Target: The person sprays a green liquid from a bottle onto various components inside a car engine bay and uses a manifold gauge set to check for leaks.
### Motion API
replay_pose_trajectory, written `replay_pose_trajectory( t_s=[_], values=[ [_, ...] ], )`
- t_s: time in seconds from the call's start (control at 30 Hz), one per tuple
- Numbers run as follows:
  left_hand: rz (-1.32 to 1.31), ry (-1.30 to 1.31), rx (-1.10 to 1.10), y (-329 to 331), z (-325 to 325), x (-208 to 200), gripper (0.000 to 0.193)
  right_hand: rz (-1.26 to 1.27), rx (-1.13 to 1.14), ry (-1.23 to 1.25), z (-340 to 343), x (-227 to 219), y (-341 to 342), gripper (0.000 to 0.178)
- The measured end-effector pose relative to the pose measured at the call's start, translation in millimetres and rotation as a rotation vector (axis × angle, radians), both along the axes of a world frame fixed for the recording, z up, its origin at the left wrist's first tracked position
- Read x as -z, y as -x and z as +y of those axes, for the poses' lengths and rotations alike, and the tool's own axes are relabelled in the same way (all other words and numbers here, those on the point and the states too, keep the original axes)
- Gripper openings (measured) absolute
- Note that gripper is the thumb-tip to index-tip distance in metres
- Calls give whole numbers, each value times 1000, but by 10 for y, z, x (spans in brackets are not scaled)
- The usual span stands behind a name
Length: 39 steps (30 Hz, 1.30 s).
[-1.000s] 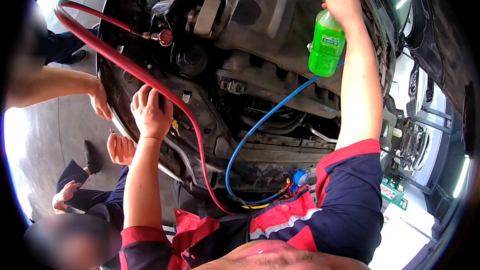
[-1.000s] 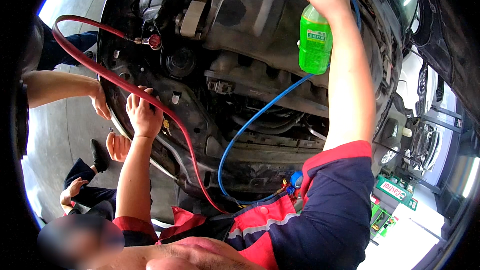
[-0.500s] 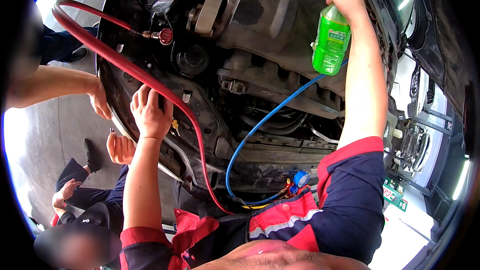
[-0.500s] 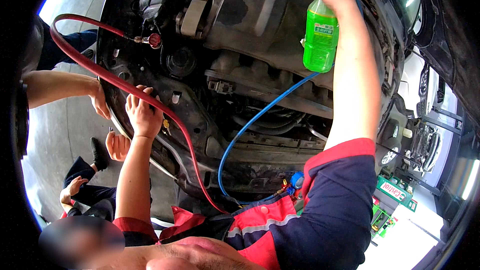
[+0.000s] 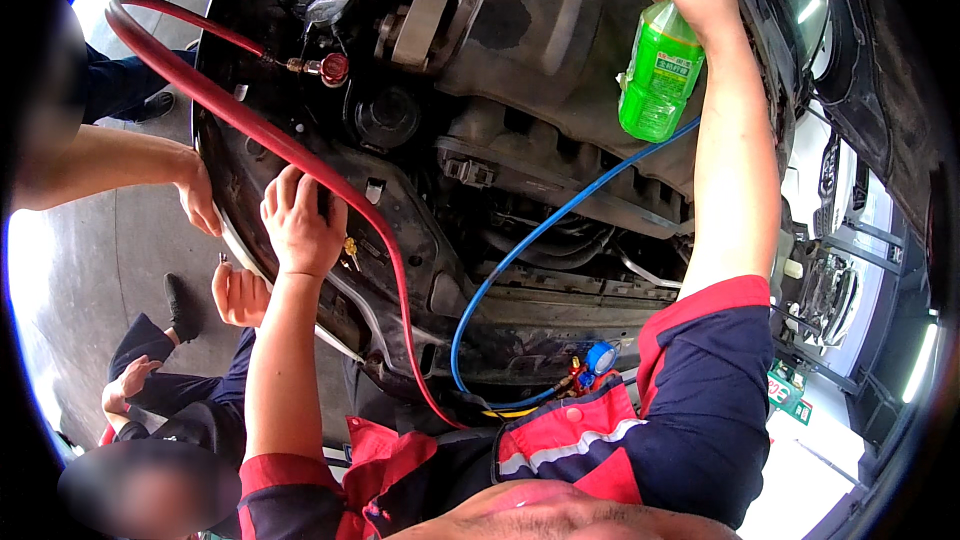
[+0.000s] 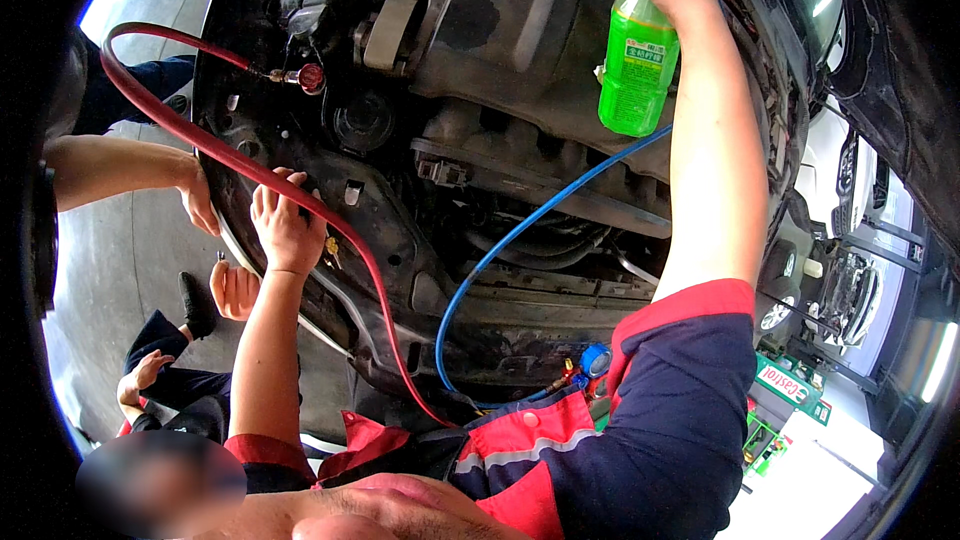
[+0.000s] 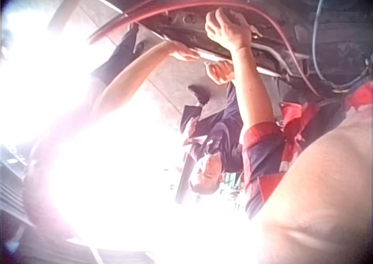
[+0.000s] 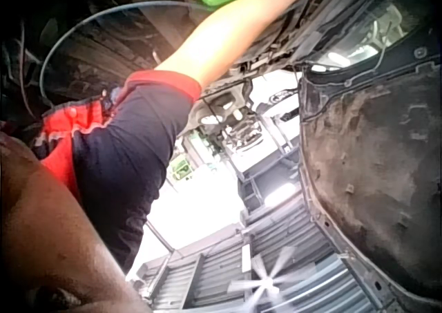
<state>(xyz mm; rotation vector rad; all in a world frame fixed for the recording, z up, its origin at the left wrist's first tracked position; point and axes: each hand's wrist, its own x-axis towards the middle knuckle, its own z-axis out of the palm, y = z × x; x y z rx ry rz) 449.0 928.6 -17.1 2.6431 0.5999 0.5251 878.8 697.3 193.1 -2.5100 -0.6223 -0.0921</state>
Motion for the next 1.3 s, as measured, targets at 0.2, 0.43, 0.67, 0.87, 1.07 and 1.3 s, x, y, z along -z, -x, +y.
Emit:
replay_pose_trajectory(
  t_s=[0.2, 0.43, 0.67, 0.87, 1.07, 1.3],
  values=[
    [0, 27, 3, -2, -2, -14, 36, -93, -34, 47, 87, -25, 100, 52],
    [0, 38, 4, -6, 6, -15, 36, -118, -68, 41, 73, -26, 143, 51],
    [1, 35, 3, -3, 1, -9, 36, -98, -57, 6, 89, -48, 199, 52],
    [-22, -4, -4, -9, 11, 15, 34, -147, -57, 39, 133, -62, 333, 52],
    [-22, 6, 0, 7, 11, 19, 35, -249, -32, 127, 121, -10, 413, 49],
    [-24, 15, -9, 2, 8, 20, 32, -111, 43, 28, 74, 93, 257, 27]
  ],
)
